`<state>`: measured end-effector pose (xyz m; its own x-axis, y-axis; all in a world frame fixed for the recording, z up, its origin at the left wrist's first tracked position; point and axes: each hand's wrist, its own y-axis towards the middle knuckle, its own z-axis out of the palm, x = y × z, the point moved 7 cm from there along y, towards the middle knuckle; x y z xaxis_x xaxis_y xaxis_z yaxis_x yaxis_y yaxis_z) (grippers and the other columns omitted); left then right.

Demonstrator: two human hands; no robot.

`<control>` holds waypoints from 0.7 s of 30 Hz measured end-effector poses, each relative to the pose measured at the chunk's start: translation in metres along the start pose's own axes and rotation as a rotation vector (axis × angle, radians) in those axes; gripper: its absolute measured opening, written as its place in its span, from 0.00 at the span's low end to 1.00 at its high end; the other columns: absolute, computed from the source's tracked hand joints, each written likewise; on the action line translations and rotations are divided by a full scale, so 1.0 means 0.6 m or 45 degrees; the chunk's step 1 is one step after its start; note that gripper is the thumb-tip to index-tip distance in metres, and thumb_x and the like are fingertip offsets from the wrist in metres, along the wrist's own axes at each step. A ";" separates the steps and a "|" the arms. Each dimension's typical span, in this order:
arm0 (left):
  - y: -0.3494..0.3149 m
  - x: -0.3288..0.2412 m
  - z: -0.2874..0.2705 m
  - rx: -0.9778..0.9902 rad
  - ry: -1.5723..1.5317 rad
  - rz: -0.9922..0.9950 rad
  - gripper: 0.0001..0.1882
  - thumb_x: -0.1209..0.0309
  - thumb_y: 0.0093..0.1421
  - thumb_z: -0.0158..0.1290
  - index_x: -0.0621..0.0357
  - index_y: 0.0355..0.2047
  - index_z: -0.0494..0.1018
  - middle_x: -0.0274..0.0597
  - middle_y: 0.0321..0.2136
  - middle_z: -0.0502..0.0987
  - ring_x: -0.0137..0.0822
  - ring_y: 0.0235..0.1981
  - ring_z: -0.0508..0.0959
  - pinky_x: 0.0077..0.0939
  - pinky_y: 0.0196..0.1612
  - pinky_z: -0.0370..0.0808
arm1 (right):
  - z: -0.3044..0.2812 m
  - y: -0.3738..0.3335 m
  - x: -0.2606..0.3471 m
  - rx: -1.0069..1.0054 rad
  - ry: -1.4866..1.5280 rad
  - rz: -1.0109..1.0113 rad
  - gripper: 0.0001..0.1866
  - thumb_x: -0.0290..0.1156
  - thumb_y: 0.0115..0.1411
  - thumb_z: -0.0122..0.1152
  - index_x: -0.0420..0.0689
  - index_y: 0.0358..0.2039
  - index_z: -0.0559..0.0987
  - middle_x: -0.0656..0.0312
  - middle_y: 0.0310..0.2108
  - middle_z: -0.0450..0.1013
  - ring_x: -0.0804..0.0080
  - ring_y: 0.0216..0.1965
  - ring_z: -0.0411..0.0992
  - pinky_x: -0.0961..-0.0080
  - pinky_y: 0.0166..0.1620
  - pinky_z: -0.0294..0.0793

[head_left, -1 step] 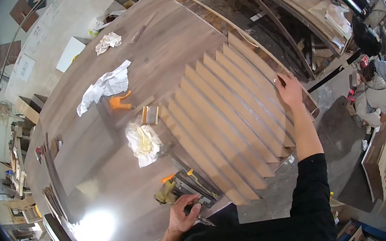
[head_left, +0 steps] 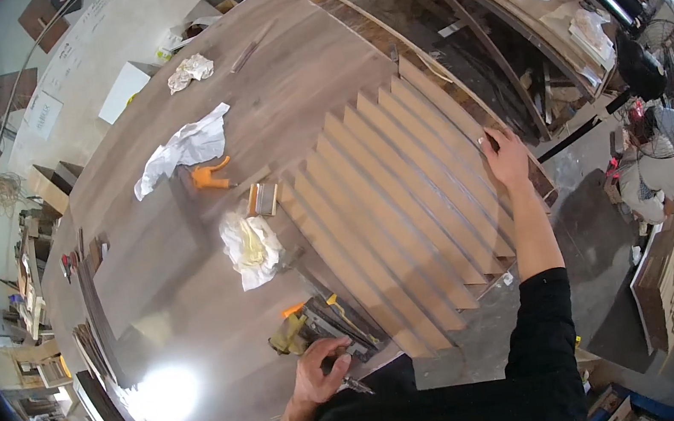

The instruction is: Applying glue to thin wooden slats and arranging them onto a panel for assembly.

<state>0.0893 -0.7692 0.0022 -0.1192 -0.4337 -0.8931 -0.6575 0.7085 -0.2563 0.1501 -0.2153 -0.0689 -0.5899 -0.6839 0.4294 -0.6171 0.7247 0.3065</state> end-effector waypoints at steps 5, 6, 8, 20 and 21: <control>-0.009 0.003 -0.018 -0.025 0.047 0.096 0.16 0.71 0.59 0.58 0.64 0.47 0.76 0.51 0.40 0.80 0.46 0.41 0.81 0.33 0.47 0.76 | -0.034 0.003 -0.030 -0.049 -0.292 0.129 0.16 0.39 0.63 0.56 0.53 0.51 0.78 0.54 0.46 0.75 0.48 0.48 0.71 0.55 0.50 0.72; -0.013 0.006 -0.023 -0.036 0.043 0.096 0.16 0.71 0.59 0.58 0.64 0.47 0.76 0.51 0.40 0.80 0.46 0.41 0.81 0.33 0.47 0.76 | -0.027 0.005 -0.034 -0.049 -0.290 0.118 0.16 0.39 0.63 0.56 0.53 0.51 0.78 0.54 0.46 0.75 0.48 0.48 0.71 0.55 0.50 0.72; -0.026 0.013 -0.029 -0.065 0.025 0.041 0.16 0.70 0.60 0.58 0.64 0.48 0.75 0.51 0.40 0.80 0.47 0.42 0.81 0.34 0.48 0.76 | -0.021 0.004 -0.029 -0.043 -0.218 0.164 0.17 0.39 0.64 0.56 0.54 0.52 0.78 0.56 0.48 0.74 0.49 0.50 0.70 0.55 0.52 0.71; -0.036 0.017 -0.035 0.010 -0.028 0.079 0.19 0.69 0.63 0.54 0.68 0.51 0.74 0.55 0.45 0.79 0.45 0.48 0.79 0.36 0.52 0.73 | 0.017 -0.102 0.096 0.159 -0.577 0.049 0.34 0.54 0.66 0.47 0.54 0.68 0.62 0.53 0.71 0.53 0.48 0.72 0.47 0.38 0.69 0.41; -0.038 0.017 -0.037 -0.006 -0.048 0.047 0.19 0.69 0.63 0.54 0.68 0.51 0.74 0.55 0.46 0.79 0.45 0.47 0.79 0.36 0.51 0.74 | 0.024 -0.128 0.157 0.321 -0.515 -0.015 0.36 0.55 0.65 0.49 0.53 0.70 0.59 0.50 0.71 0.50 0.45 0.72 0.44 0.36 0.69 0.38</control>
<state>0.0864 -0.8021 0.0070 -0.1157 -0.3861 -0.9152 -0.6564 0.7212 -0.2213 0.1346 -0.3364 -0.0641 -0.7065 -0.7062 0.0465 -0.7027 0.7078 0.0721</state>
